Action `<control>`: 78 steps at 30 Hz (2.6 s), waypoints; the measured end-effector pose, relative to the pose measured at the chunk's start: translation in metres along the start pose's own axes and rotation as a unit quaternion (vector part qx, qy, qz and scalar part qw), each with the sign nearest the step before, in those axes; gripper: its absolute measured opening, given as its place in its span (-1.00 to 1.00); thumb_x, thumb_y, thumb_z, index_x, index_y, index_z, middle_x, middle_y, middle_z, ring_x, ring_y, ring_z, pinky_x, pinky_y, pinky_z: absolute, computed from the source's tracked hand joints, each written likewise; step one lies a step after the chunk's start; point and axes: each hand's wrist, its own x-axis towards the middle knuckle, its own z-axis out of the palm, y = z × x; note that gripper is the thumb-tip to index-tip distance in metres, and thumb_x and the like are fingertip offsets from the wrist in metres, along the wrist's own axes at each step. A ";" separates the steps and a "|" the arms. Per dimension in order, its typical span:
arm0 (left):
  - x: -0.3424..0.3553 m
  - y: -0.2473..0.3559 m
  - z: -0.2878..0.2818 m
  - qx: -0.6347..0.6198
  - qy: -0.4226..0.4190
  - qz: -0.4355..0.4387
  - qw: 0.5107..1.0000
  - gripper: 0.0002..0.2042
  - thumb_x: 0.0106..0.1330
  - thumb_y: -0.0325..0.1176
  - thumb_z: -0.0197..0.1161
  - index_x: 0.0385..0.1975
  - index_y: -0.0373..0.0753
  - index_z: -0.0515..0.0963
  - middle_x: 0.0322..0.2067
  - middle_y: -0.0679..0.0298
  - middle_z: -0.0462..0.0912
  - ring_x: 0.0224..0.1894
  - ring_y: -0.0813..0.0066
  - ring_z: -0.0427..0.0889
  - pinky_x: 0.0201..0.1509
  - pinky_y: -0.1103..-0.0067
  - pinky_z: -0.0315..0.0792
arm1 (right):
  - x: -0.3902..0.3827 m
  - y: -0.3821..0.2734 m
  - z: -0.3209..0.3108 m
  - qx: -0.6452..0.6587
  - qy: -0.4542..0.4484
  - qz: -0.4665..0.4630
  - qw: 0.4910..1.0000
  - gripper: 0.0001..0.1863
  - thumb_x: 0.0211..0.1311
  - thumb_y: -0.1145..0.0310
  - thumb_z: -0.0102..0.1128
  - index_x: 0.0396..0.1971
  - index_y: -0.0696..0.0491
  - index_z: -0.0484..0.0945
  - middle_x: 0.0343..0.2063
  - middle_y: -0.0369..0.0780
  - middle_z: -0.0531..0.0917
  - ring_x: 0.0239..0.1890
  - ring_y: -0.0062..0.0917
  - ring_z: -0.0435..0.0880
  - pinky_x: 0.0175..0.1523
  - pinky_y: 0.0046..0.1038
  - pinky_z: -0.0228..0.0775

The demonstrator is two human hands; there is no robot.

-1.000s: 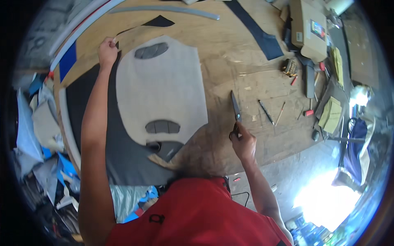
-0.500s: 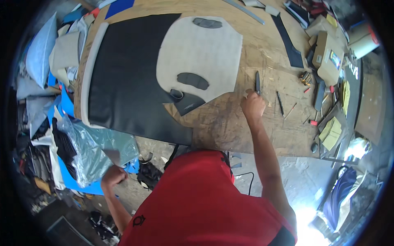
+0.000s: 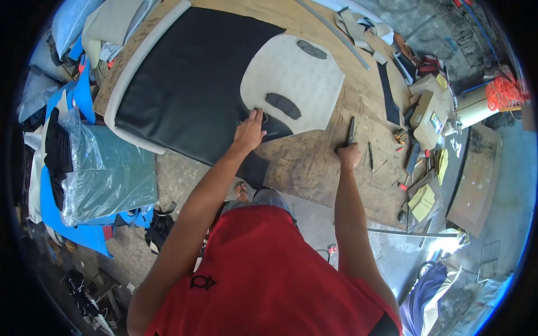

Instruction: Tracing and cutting upholstery material using paper templates and scissors.

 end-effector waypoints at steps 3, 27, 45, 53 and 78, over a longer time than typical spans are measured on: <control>0.016 -0.003 -0.008 0.039 -0.058 0.046 0.996 -0.65 0.27 -0.44 0.24 0.07 -0.28 0.50 -0.04 0.01 0.62 -0.17 -0.10 0.71 -0.14 0.13 0.61 | 0.008 0.027 0.011 -0.037 0.068 -0.041 0.996 -0.55 0.05 0.33 0.28 -0.02 0.16 0.56 -0.34 0.03 0.73 -0.19 0.06 0.74 0.00 -0.09 0.60; -0.011 0.080 -0.005 0.013 -0.068 -0.210 0.975 -0.69 0.40 -0.14 0.23 -0.03 -0.21 0.53 -0.23 0.20 0.63 -0.44 0.09 0.69 -0.42 0.36 0.59 | 0.141 -0.323 -0.043 0.009 -0.703 -0.412 0.580 -0.53 0.18 0.53 0.14 0.12 0.02 0.70 -0.57 -0.38 0.63 -0.62 -0.77 0.36 -0.54 -0.75 0.08; -0.004 0.054 0.023 0.090 0.180 -0.162 0.966 -0.75 0.18 -0.34 0.34 -0.14 -0.11 0.59 -0.31 0.34 0.57 -0.44 0.35 0.69 -0.50 0.46 0.51 | 0.067 -0.448 0.049 -0.220 -0.781 -0.433 0.393 -0.47 0.11 0.65 0.11 0.12 0.12 0.70 -0.52 -0.26 0.71 -0.64 -0.74 0.39 -0.52 -0.70 0.13; -0.037 0.056 -0.007 0.005 0.022 -0.157 0.987 -0.80 0.19 -0.28 0.28 -0.19 -0.04 0.68 -0.35 0.28 0.68 -0.50 0.10 0.65 -0.47 0.33 0.52 | 0.051 -0.445 0.053 -0.289 -0.752 -0.421 0.417 -0.44 0.02 0.75 0.16 0.09 0.15 0.71 -0.50 -0.22 0.75 -0.66 -0.73 0.44 -0.54 -0.70 0.13; 0.210 -0.193 -0.070 0.141 -0.070 0.215 0.964 -0.32 0.51 0.06 0.00 0.58 0.03 0.10 0.61 0.47 0.04 0.63 0.37 0.00 0.57 -0.17 -0.12 | -0.157 -0.360 0.038 0.690 -0.512 0.040 0.510 -0.58 0.49 0.10 0.26 0.17 0.02 0.50 -0.38 -0.25 0.61 -0.45 -0.58 0.58 -0.40 -0.63 0.24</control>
